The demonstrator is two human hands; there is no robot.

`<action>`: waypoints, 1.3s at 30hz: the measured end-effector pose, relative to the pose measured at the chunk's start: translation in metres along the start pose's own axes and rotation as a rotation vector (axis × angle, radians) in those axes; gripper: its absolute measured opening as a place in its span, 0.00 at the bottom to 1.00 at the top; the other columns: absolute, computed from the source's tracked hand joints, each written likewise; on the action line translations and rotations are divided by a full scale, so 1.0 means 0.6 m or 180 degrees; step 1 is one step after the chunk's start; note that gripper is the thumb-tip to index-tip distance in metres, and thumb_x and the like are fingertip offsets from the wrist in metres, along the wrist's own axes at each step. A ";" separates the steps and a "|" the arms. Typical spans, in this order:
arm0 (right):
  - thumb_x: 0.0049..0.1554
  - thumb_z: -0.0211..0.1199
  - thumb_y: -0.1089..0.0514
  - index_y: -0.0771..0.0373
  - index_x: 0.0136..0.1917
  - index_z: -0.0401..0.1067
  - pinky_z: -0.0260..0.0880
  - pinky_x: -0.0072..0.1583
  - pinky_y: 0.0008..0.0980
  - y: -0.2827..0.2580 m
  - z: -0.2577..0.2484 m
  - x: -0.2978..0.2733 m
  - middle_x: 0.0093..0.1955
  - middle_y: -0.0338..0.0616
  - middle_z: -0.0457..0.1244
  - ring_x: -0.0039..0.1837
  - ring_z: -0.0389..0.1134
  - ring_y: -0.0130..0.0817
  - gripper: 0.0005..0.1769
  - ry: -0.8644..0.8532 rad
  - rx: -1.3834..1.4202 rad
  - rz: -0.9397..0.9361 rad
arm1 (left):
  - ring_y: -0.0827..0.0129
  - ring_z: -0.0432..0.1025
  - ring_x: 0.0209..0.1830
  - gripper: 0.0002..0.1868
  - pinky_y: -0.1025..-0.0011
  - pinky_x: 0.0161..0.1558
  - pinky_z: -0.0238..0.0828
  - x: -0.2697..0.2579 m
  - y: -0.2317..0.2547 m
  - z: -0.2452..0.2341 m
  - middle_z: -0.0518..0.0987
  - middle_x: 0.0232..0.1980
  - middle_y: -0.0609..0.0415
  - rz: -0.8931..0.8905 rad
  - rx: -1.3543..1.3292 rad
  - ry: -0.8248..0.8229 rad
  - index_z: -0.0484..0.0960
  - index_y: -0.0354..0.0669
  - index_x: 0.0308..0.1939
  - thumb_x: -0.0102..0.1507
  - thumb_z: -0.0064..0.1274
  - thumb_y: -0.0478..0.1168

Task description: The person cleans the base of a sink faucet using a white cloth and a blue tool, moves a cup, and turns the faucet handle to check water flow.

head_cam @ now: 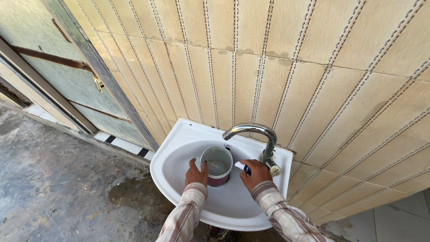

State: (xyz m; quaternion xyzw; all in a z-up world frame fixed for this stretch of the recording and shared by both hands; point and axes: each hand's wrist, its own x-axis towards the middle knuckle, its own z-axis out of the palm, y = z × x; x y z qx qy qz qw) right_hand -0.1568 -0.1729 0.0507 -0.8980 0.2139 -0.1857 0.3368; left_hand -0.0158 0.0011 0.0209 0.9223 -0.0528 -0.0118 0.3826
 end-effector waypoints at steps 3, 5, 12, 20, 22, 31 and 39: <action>0.50 0.65 0.60 0.57 0.55 0.77 0.73 0.56 0.41 -0.004 -0.003 0.000 0.51 0.47 0.70 0.51 0.72 0.46 0.17 0.0178 0.0106 -0.0069 | 0.47 0.76 0.47 0.14 0.52 0.50 0.72 0.006 0.000 -0.007 0.80 0.52 0.38 0.0101 -0.0298 0.0478 0.75 0.42 0.57 0.69 0.48 0.42; 0.50 0.65 0.60 0.57 0.55 0.77 0.73 0.56 0.42 -0.007 -0.007 -0.002 0.51 0.48 0.70 0.51 0.73 0.46 0.17 0.0208 0.0085 -0.0001 | 0.53 0.79 0.45 0.12 0.54 0.50 0.74 0.019 0.002 -0.002 0.83 0.51 0.43 0.0085 -0.0589 0.0388 0.80 0.42 0.53 0.69 0.44 0.38; 0.51 0.66 0.61 0.57 0.57 0.76 0.74 0.56 0.41 -0.013 -0.025 -0.002 0.53 0.48 0.70 0.51 0.73 0.46 0.18 0.0255 0.0240 0.0083 | 0.55 0.80 0.40 0.14 0.58 0.46 0.82 0.195 -0.051 0.218 0.84 0.45 0.37 -0.1724 -0.2272 -0.1903 0.83 0.31 0.47 0.68 0.43 0.36; 0.52 0.65 0.61 0.55 0.61 0.74 0.73 0.59 0.40 -0.031 -0.070 -0.017 0.55 0.49 0.70 0.54 0.73 0.46 0.22 0.0284 0.0433 0.0313 | 0.59 0.74 0.35 0.13 0.61 0.41 0.75 0.225 -0.073 0.308 0.80 0.39 0.43 -0.3610 -0.3217 -0.1086 0.80 0.35 0.42 0.69 0.40 0.36; 0.52 0.65 0.61 0.54 0.61 0.74 0.73 0.59 0.39 -0.039 -0.079 -0.022 0.55 0.49 0.70 0.54 0.74 0.44 0.22 0.0290 0.0477 0.0409 | 0.60 0.72 0.34 0.12 0.62 0.40 0.73 0.223 -0.068 0.325 0.79 0.38 0.44 -0.3792 -0.3511 -0.1139 0.80 0.36 0.40 0.69 0.39 0.36; 0.52 0.67 0.62 0.55 0.61 0.75 0.73 0.60 0.38 -0.035 -0.078 -0.021 0.58 0.48 0.70 0.57 0.73 0.44 0.22 0.0332 0.0244 0.0289 | 0.65 0.66 0.28 0.14 0.66 0.35 0.66 0.201 -0.056 0.371 0.74 0.32 0.51 -0.4335 -0.4394 -0.1661 0.76 0.41 0.34 0.70 0.35 0.36; 0.49 0.67 0.62 0.56 0.57 0.78 0.74 0.60 0.32 -0.048 -0.095 -0.007 0.52 0.43 0.74 0.54 0.76 0.33 0.20 0.0293 0.0682 0.0587 | 0.70 0.54 0.23 0.17 0.68 0.29 0.53 0.260 -0.038 0.236 0.62 0.24 0.55 -0.3920 -0.4887 -0.2270 0.66 0.41 0.27 0.72 0.35 0.37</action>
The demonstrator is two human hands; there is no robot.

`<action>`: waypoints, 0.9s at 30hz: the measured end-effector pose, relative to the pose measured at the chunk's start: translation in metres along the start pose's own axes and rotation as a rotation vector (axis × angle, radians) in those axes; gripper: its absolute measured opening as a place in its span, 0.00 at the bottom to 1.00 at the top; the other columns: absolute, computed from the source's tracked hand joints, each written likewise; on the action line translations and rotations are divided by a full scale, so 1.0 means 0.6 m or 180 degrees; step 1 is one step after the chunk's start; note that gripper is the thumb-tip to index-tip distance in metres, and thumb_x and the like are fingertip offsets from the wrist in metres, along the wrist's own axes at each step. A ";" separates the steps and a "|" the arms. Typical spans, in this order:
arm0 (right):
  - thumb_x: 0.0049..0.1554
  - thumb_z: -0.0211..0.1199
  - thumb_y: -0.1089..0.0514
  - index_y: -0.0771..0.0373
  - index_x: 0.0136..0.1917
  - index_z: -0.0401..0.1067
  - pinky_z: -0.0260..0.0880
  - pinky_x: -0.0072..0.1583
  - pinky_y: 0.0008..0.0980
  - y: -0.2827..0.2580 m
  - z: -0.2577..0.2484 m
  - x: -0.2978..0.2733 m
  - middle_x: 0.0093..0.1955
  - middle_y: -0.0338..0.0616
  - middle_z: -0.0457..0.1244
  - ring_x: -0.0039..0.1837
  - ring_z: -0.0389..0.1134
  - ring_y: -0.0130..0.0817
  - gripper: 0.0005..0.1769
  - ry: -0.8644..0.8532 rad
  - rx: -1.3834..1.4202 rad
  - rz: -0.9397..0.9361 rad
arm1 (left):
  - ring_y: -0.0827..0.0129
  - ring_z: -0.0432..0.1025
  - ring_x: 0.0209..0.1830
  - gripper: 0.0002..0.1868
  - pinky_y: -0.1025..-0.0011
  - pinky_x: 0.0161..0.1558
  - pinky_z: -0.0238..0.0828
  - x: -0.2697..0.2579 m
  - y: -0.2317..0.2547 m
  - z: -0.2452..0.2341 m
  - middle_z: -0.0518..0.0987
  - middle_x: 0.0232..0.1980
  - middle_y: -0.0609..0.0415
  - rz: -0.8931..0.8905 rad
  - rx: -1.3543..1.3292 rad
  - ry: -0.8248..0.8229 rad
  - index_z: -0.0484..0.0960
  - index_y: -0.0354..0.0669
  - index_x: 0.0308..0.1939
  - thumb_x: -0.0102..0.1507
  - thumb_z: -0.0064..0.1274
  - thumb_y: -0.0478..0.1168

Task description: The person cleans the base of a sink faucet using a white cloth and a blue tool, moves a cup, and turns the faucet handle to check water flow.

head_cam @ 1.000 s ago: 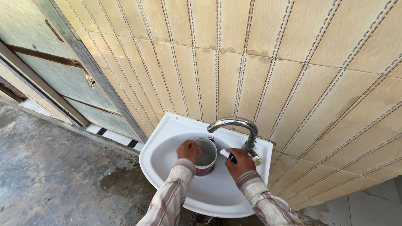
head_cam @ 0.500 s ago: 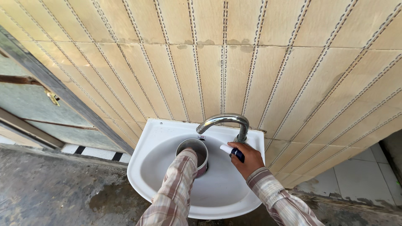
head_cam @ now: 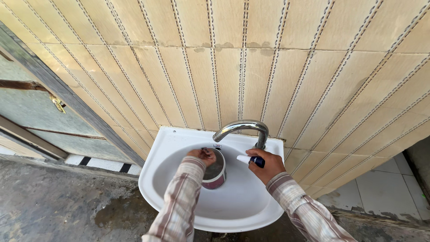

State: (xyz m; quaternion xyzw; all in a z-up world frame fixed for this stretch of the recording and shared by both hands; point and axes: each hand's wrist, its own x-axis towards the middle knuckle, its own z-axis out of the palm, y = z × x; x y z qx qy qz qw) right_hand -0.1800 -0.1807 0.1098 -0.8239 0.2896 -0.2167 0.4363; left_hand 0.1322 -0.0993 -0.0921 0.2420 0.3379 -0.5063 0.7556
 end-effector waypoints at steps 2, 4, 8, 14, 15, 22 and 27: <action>0.49 0.70 0.59 0.57 0.51 0.81 0.76 0.55 0.31 -0.016 -0.018 -0.005 0.46 0.43 0.74 0.46 0.76 0.32 0.14 0.0070 -0.0140 0.0222 | 0.68 0.55 0.23 0.17 0.68 0.30 0.55 -0.081 0.026 0.038 0.63 0.24 0.54 -0.0005 0.0176 -0.0423 0.66 0.40 0.29 0.73 0.32 0.39; 0.50 0.71 0.57 0.57 0.47 0.83 0.77 0.50 0.31 -0.027 -0.043 -0.004 0.41 0.43 0.75 0.40 0.75 0.31 0.10 0.0114 -0.0230 0.0545 | 0.70 0.59 0.25 0.17 0.71 0.32 0.58 -0.163 0.039 0.096 0.66 0.26 0.56 0.0181 0.0109 -0.0638 0.67 0.41 0.32 0.74 0.31 0.41; 0.52 0.69 0.56 0.57 0.46 0.85 0.79 0.41 0.32 -0.013 -0.098 0.012 0.39 0.43 0.73 0.36 0.73 0.30 0.09 0.0246 0.0010 0.1085 | 0.68 0.60 0.26 0.15 0.70 0.31 0.59 -0.293 0.027 0.246 0.66 0.26 0.53 0.0524 0.0778 -0.1330 0.66 0.41 0.32 0.72 0.31 0.40; 0.52 0.70 0.56 0.60 0.47 0.84 0.78 0.39 0.31 0.043 -0.147 0.052 0.39 0.43 0.73 0.36 0.72 0.30 0.10 0.0408 0.0280 0.1307 | 0.68 0.67 0.26 0.14 0.70 0.27 0.63 -0.314 -0.107 0.456 0.72 0.26 0.55 0.0571 0.2846 -0.1769 0.73 0.43 0.33 0.72 0.40 0.42; 0.53 0.70 0.55 0.60 0.47 0.83 0.77 0.39 0.31 0.051 -0.149 0.055 0.39 0.43 0.72 0.36 0.72 0.31 0.11 0.0419 0.0292 0.1305 | 0.65 0.72 0.28 0.15 0.68 0.30 0.68 -0.298 -0.135 0.470 0.77 0.29 0.52 0.0826 0.3618 -0.1464 0.78 0.42 0.34 0.71 0.40 0.42; 0.50 0.70 0.57 0.61 0.49 0.83 0.80 0.44 0.32 0.082 -0.131 0.076 0.42 0.44 0.73 0.38 0.74 0.32 0.12 0.0180 0.0234 0.1161 | 0.51 0.79 0.45 0.11 0.59 0.48 0.76 -0.252 -0.290 0.477 0.83 0.44 0.43 0.2718 0.9185 -0.0132 0.88 0.47 0.41 0.60 0.58 0.47; 0.48 0.70 0.61 0.55 0.52 0.82 0.73 0.58 0.38 0.135 -0.106 0.084 0.48 0.46 0.73 0.50 0.74 0.43 0.17 0.0386 -0.0624 0.0051 | 0.53 0.78 0.43 0.13 0.60 0.49 0.76 -0.336 -0.308 0.432 0.83 0.43 0.42 0.3094 0.7889 0.0381 0.88 0.41 0.40 0.62 0.58 0.47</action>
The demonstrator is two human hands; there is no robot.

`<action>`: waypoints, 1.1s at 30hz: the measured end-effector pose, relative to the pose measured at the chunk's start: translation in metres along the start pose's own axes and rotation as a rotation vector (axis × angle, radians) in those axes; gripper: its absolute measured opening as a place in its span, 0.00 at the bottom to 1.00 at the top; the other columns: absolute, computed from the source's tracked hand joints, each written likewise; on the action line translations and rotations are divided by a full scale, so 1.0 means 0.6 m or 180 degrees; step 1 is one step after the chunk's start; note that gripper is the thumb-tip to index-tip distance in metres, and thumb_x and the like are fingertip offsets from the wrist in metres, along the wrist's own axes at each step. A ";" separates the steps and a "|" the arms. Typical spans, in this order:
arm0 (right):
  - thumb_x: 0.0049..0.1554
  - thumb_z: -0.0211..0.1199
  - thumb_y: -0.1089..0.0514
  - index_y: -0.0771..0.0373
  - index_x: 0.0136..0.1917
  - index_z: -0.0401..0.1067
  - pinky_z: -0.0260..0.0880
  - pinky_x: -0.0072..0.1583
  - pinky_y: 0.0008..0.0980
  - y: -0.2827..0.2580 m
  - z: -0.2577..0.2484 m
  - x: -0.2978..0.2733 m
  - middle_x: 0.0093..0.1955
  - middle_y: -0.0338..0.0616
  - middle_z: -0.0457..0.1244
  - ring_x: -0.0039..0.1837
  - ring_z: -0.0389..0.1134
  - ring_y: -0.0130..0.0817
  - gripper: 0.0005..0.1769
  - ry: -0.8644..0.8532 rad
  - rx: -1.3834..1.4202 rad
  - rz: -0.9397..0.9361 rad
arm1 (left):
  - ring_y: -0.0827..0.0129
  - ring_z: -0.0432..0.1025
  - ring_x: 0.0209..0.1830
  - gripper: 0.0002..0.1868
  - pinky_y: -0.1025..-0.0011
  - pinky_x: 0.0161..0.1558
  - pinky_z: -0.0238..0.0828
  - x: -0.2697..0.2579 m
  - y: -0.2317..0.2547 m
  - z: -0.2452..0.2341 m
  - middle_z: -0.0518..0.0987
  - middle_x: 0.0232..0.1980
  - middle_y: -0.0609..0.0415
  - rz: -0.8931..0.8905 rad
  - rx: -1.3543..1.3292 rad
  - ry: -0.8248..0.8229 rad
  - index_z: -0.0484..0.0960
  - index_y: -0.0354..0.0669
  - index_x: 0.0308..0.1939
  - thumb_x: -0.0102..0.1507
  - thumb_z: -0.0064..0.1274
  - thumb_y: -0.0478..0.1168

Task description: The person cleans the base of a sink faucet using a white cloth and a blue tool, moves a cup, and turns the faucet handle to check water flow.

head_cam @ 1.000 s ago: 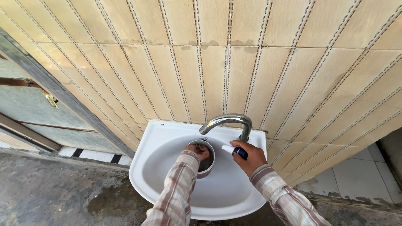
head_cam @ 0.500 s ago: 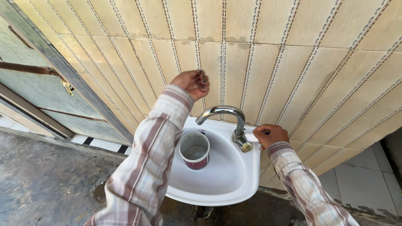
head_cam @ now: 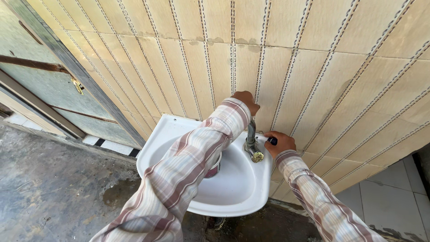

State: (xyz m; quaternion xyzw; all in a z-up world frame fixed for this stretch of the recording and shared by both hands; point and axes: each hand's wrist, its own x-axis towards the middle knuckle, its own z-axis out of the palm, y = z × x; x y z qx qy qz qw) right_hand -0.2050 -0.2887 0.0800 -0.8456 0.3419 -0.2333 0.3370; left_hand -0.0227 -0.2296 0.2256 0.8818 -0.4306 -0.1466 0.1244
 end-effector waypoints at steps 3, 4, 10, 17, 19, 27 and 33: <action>0.46 0.69 0.63 0.54 0.56 0.79 0.71 0.61 0.37 0.042 0.030 -0.004 0.55 0.47 0.71 0.55 0.73 0.45 0.22 -0.0193 0.0233 -0.0511 | 0.60 0.83 0.28 0.19 0.65 0.37 0.83 -0.023 -0.049 -0.016 0.88 0.38 0.43 -0.0034 -0.0835 -0.0314 0.88 0.37 0.37 0.67 0.50 0.49; 0.45 0.69 0.63 0.53 0.55 0.80 0.72 0.61 0.36 0.050 0.035 0.006 0.55 0.46 0.71 0.55 0.73 0.44 0.22 -0.0377 0.0099 -0.0568 | 0.62 0.82 0.25 0.17 0.65 0.34 0.82 -0.023 -0.066 -0.017 0.88 0.37 0.46 0.0345 -0.0410 -0.0366 0.87 0.39 0.38 0.66 0.48 0.47; 0.44 0.72 0.62 0.50 0.52 0.83 0.73 0.65 0.33 0.034 -0.004 0.069 0.57 0.40 0.72 0.57 0.74 0.39 0.21 -0.1631 -0.0769 -0.0354 | 0.65 0.81 0.19 0.20 0.67 0.25 0.78 -0.013 -0.084 -0.001 0.88 0.31 0.55 0.0330 -0.0502 -0.0890 0.87 0.42 0.38 0.66 0.42 0.49; 0.47 0.71 0.59 0.44 0.55 0.81 0.70 0.66 0.38 0.010 0.028 0.054 0.61 0.33 0.68 0.62 0.69 0.39 0.21 -0.1231 -0.1238 -0.0776 | 0.60 0.79 0.20 0.16 0.62 0.19 0.73 -0.016 -0.090 -0.004 0.83 0.30 0.51 -0.0386 -0.2070 -0.1078 0.89 0.41 0.41 0.61 0.52 0.47; 0.46 0.72 0.59 0.41 0.55 0.82 0.70 0.67 0.35 0.006 0.012 0.073 0.60 0.31 0.69 0.62 0.70 0.37 0.22 -0.1667 -0.1324 -0.0626 | 0.60 0.79 0.19 0.15 0.62 0.18 0.72 -0.005 -0.097 0.001 0.83 0.30 0.48 -0.0368 -0.2223 -0.1019 0.88 0.40 0.41 0.60 0.53 0.46; 0.51 0.70 0.57 0.44 0.56 0.80 0.72 0.65 0.34 0.001 0.008 0.038 0.61 0.28 0.67 0.62 0.70 0.33 0.19 -0.0923 -0.1284 -0.0924 | 0.62 0.75 0.16 0.14 0.63 0.16 0.67 0.008 -0.115 0.011 0.85 0.31 0.42 -0.0539 -0.2473 -0.0787 0.87 0.40 0.42 0.58 0.54 0.43; 0.49 0.72 0.59 0.44 0.51 0.82 0.67 0.66 0.37 0.005 0.015 0.071 0.64 0.29 0.62 0.64 0.66 0.36 0.16 -0.1669 -0.1823 -0.0832 | 0.62 0.68 0.11 0.14 0.64 0.16 0.66 0.026 -0.130 0.025 0.85 0.33 0.43 -0.0322 -0.2449 -0.0609 0.90 0.41 0.41 0.58 0.55 0.44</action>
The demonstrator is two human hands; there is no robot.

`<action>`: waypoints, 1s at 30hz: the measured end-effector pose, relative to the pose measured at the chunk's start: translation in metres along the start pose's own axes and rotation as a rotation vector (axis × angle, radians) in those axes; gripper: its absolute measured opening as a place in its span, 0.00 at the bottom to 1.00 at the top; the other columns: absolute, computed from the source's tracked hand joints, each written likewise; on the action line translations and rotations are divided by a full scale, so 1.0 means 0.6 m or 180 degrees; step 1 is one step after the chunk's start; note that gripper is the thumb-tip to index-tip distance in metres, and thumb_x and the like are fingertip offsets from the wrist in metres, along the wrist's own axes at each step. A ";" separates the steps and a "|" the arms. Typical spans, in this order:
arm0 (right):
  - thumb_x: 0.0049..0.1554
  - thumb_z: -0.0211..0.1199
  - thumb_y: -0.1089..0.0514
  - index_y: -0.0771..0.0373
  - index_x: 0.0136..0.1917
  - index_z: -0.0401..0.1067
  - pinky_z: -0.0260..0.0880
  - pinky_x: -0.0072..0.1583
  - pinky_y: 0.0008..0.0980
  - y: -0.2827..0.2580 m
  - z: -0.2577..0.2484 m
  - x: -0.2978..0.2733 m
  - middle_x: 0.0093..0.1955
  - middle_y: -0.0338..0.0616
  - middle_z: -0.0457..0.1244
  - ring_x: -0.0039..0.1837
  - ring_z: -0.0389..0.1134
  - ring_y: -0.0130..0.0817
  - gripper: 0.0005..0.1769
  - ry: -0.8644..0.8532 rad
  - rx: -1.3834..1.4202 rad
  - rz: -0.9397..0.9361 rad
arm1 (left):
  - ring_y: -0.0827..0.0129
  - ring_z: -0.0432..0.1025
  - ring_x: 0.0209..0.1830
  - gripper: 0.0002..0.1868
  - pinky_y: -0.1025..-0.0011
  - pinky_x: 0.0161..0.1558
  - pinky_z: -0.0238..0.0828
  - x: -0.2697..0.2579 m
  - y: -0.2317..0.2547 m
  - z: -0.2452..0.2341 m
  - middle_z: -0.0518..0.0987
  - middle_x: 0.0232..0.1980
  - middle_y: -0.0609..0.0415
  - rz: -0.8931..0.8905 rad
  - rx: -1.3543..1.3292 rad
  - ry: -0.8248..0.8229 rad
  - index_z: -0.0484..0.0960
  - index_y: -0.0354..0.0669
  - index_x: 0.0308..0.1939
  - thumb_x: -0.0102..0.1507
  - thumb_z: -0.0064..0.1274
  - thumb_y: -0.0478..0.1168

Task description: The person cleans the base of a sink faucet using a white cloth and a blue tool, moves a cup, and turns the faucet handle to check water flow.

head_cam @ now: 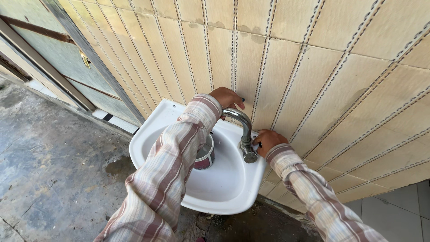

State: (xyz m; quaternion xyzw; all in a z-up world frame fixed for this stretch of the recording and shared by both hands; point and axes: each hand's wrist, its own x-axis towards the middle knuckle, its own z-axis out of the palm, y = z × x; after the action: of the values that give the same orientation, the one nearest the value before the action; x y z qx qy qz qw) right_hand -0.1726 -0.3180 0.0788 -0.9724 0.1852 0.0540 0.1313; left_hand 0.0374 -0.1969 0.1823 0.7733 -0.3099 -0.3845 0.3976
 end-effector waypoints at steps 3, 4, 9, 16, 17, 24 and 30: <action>0.51 0.70 0.57 0.45 0.55 0.79 0.70 0.65 0.36 0.006 0.000 -0.002 0.60 0.28 0.65 0.63 0.68 0.34 0.17 0.0469 0.0588 -0.0014 | 0.63 0.70 0.13 0.14 0.64 0.17 0.66 0.002 -0.001 -0.002 0.86 0.35 0.41 0.0008 0.0043 0.0054 0.91 0.41 0.41 0.59 0.56 0.44; 0.51 0.70 0.58 0.47 0.55 0.79 0.70 0.65 0.36 0.004 0.007 -0.001 0.60 0.29 0.65 0.63 0.68 0.35 0.17 0.0610 0.0468 -0.0125 | 0.64 0.71 0.15 0.14 0.64 0.18 0.68 0.002 0.001 -0.002 0.86 0.35 0.42 -0.0011 0.0064 0.0083 0.91 0.42 0.41 0.59 0.55 0.44; 0.51 0.70 0.59 0.48 0.53 0.80 0.70 0.65 0.35 -0.004 0.024 -0.012 0.60 0.31 0.65 0.64 0.68 0.34 0.15 0.0820 0.0298 -0.0372 | 0.66 0.75 0.24 0.15 0.64 0.21 0.71 -0.004 0.004 -0.001 0.87 0.36 0.47 -0.0172 0.0067 0.0224 0.91 0.46 0.40 0.62 0.50 0.45; 0.50 0.70 0.58 0.47 0.54 0.81 0.72 0.62 0.37 -0.005 -0.057 -0.026 0.57 0.34 0.67 0.57 0.70 0.38 0.17 0.0557 0.0719 -0.0071 | 0.72 0.80 0.31 0.15 0.70 0.38 0.72 -0.008 -0.003 0.001 0.87 0.30 0.49 0.0165 0.0463 0.0537 0.92 0.46 0.35 0.60 0.49 0.44; 0.50 0.70 0.58 0.49 0.54 0.81 0.73 0.59 0.37 -0.008 -0.058 -0.037 0.56 0.34 0.68 0.54 0.72 0.38 0.17 0.1022 0.1047 -0.0176 | 0.71 0.80 0.31 0.15 0.70 0.38 0.72 -0.010 -0.001 0.000 0.86 0.30 0.50 0.0090 0.0421 0.0575 0.92 0.47 0.35 0.60 0.49 0.44; 0.47 0.70 0.63 0.51 0.54 0.81 0.76 0.58 0.33 -0.014 0.002 -0.066 0.53 0.38 0.71 0.53 0.75 0.35 0.20 0.1873 0.2288 -0.0504 | 0.69 0.79 0.30 0.13 0.70 0.38 0.74 -0.017 0.001 0.000 0.85 0.30 0.48 0.0093 0.0116 0.0685 0.92 0.45 0.34 0.57 0.52 0.42; 0.47 0.71 0.65 0.51 0.53 0.83 0.75 0.60 0.32 0.005 -0.011 -0.057 0.55 0.40 0.71 0.54 0.75 0.35 0.20 0.1826 0.2033 0.0029 | 0.68 0.79 0.31 0.12 0.71 0.38 0.76 0.011 -0.021 -0.004 0.86 0.31 0.49 0.0202 0.0190 0.0574 0.92 0.44 0.34 0.55 0.55 0.41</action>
State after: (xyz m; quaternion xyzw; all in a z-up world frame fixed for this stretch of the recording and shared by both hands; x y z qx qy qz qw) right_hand -0.2050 -0.3106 0.0894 -0.8577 0.2258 -0.2780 0.3687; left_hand 0.0450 -0.1950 0.1701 0.8061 -0.3086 -0.2911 0.4126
